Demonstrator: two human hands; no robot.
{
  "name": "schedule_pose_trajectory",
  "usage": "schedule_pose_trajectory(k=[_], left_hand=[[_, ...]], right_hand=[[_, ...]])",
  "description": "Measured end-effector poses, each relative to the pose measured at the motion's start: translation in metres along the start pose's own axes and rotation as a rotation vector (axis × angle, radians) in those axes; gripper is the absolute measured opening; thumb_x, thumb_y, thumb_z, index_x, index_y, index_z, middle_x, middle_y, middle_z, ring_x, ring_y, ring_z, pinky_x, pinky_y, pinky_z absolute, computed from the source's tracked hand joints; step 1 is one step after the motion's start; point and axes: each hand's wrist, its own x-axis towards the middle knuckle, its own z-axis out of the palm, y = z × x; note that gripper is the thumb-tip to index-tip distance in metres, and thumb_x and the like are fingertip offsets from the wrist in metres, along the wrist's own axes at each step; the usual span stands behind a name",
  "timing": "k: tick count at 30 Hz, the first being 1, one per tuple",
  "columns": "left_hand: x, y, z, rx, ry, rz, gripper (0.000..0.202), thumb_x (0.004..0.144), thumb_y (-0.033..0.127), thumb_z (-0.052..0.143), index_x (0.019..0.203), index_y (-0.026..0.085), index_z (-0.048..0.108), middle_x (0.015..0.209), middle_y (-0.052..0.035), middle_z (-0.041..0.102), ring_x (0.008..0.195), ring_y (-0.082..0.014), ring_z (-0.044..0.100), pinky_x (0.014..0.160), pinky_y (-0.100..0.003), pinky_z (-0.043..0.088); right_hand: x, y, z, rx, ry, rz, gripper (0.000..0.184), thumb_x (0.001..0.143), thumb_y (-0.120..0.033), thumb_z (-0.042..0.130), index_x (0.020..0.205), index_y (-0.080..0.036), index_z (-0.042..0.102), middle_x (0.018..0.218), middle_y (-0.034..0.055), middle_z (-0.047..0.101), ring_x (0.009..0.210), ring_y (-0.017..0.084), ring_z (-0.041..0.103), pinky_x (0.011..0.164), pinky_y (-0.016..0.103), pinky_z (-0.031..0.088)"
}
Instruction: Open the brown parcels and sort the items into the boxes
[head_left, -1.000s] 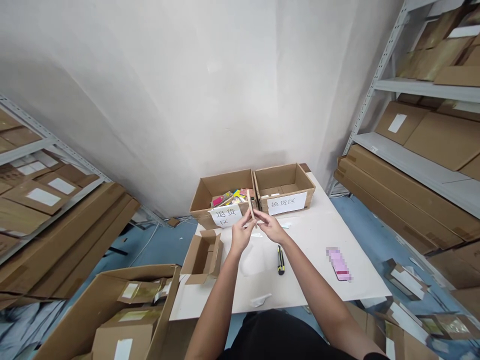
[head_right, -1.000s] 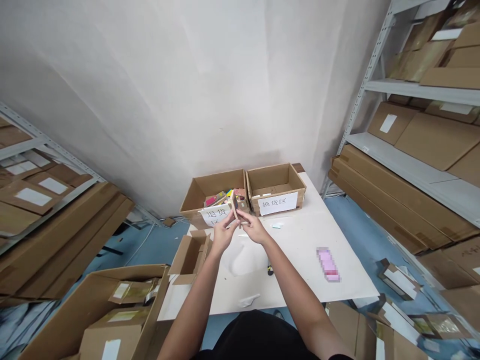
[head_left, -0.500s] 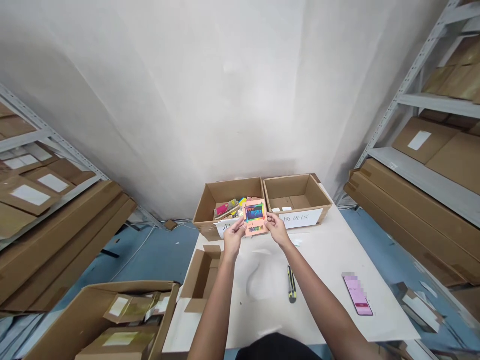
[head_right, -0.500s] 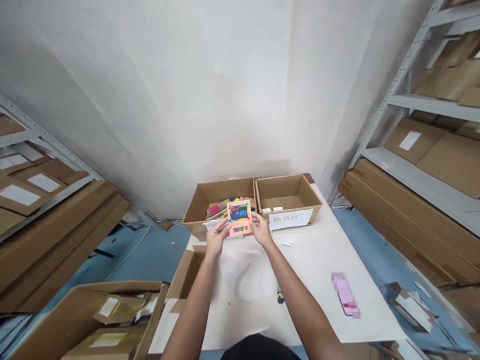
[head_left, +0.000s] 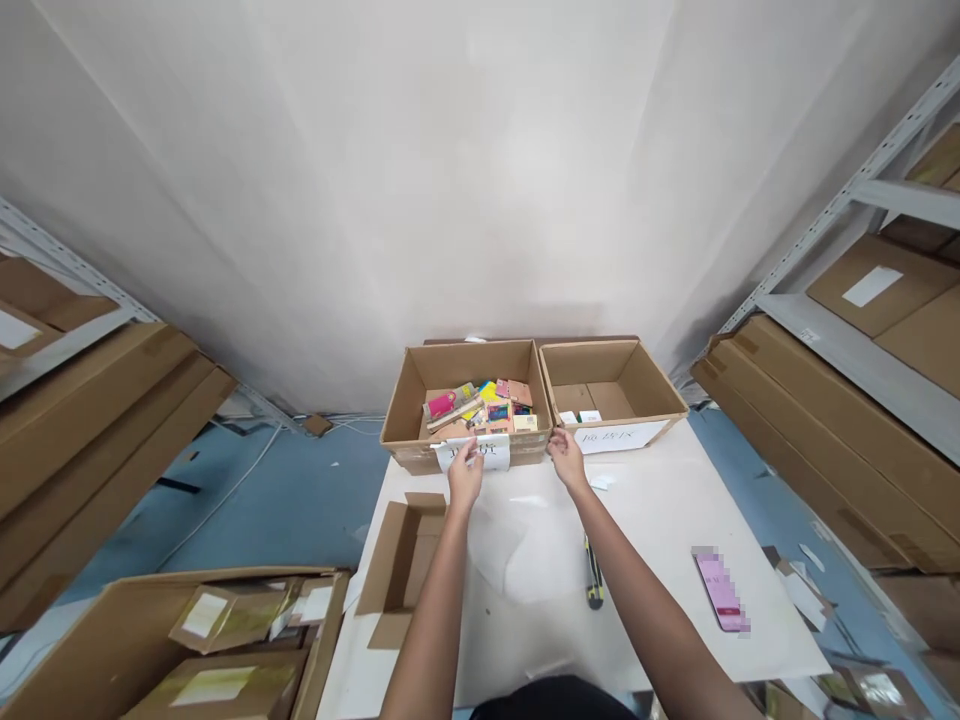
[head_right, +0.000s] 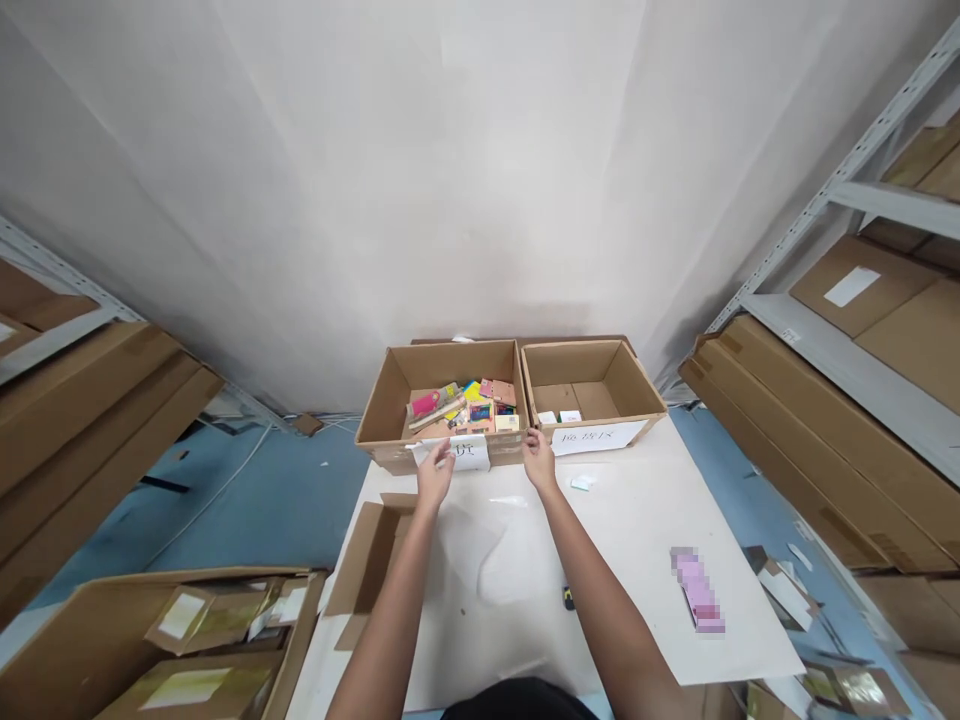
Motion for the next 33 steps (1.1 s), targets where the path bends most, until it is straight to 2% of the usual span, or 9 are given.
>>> schedule_pose_trajectory(k=[3,6,9,12,16,21,27,30,33], left_hand=[[-0.047,-0.079,0.005,0.263,-0.178,-0.159,0.046,0.089,0.026,0.064,0.135,0.018,0.065,0.135,-0.0154,0.07,0.116,-0.0264,0.07,0.106,-0.042,0.051],[-0.099,-0.137,0.01,0.569,-0.429,-0.331,0.044,0.086,0.021,0.065,0.129,0.02,0.067,0.151,-0.0157,0.058,0.136,-0.0283,0.058,0.115,-0.041,0.044],[-0.147,-0.17,0.012,0.663,-0.571,-0.441,0.052,0.076,0.018,0.072,0.128,0.017,0.068,0.165,-0.0206,0.039,0.152,-0.0376,0.04,0.119,-0.047,0.039],[-0.182,-0.186,0.016,0.713,-0.669,-0.497,0.069,0.072,0.021,0.074,0.139,0.017,0.061,0.173,-0.0207,0.022,0.159,-0.0437,0.016,0.119,-0.055,0.035],[-0.204,-0.192,0.031,0.716,-0.705,-0.513,0.082,0.073,0.026,0.072,0.151,0.015,0.048,0.174,-0.0218,0.013,0.161,-0.0446,0.006,0.121,-0.06,0.028],[-0.223,-0.186,0.058,0.579,-0.641,-0.495,0.081,0.073,0.024,0.07,0.15,0.011,0.049,0.167,-0.0237,0.035,0.158,-0.0377,0.026,0.127,-0.05,0.023],[-0.271,-0.155,0.087,0.3,-0.526,-0.434,0.063,0.085,0.026,0.062,0.147,0.02,0.058,0.162,-0.0103,0.049,0.154,-0.0246,0.038,0.128,-0.042,0.029],[-0.292,-0.13,0.089,0.104,-0.49,-0.349,0.054,0.083,0.028,0.066,0.137,0.021,0.067,0.155,-0.0099,0.057,0.148,-0.0249,0.047,0.124,-0.043,0.035],[-0.301,-0.104,0.07,0.02,-0.542,-0.225,0.042,0.078,0.033,0.075,0.12,0.022,0.077,0.136,-0.01,0.071,0.133,-0.0278,0.061,0.119,-0.046,0.041]], right_hand=[[-0.051,0.063,-0.003,-0.255,0.004,0.208,0.054,0.075,-0.036,0.057,0.125,-0.02,0.068,0.11,0.0084,0.072,0.084,0.025,0.07,0.09,0.043,0.057],[-0.104,0.113,-0.008,-0.536,-0.209,0.34,0.045,0.077,-0.026,0.053,0.117,-0.022,0.074,0.122,0.0109,0.07,0.102,0.027,0.071,0.102,0.042,0.052],[-0.158,0.148,-0.016,-0.749,-0.468,0.415,0.048,0.079,-0.02,0.055,0.123,-0.021,0.075,0.147,0.0137,0.06,0.133,0.032,0.059,0.113,0.044,0.044],[-0.205,0.17,-0.023,-0.836,-0.613,0.437,0.068,0.076,-0.015,0.058,0.144,-0.021,0.063,0.169,0.0142,0.035,0.157,0.038,0.027,0.116,0.051,0.04],[-0.234,0.177,-0.028,-0.781,-0.643,0.405,0.084,0.077,-0.014,0.056,0.159,-0.013,0.043,0.175,0.0157,0.009,0.162,0.036,0.004,0.119,0.054,0.037],[-0.223,0.174,-0.035,-0.324,-0.425,0.483,0.069,0.079,-0.023,0.061,0.148,-0.011,0.059,0.163,0.0187,0.044,0.156,0.033,0.031,0.128,0.05,0.024],[-0.237,0.158,-0.039,-0.031,-0.383,0.521,0.057,0.089,-0.051,0.055,0.132,-0.016,0.07,0.141,0.014,0.067,0.136,0.027,0.057,0.114,0.043,0.045],[-0.25,0.136,-0.04,0.241,-0.319,0.502,0.054,0.082,-0.06,0.063,0.11,-0.016,0.077,0.117,0.0117,0.077,0.115,0.026,0.067,0.104,0.041,0.049],[-0.252,0.113,-0.044,0.277,-0.269,0.494,0.045,0.065,-0.052,0.078,0.094,-0.018,0.076,0.096,0.0063,0.078,0.096,0.024,0.069,0.092,0.037,0.052]])
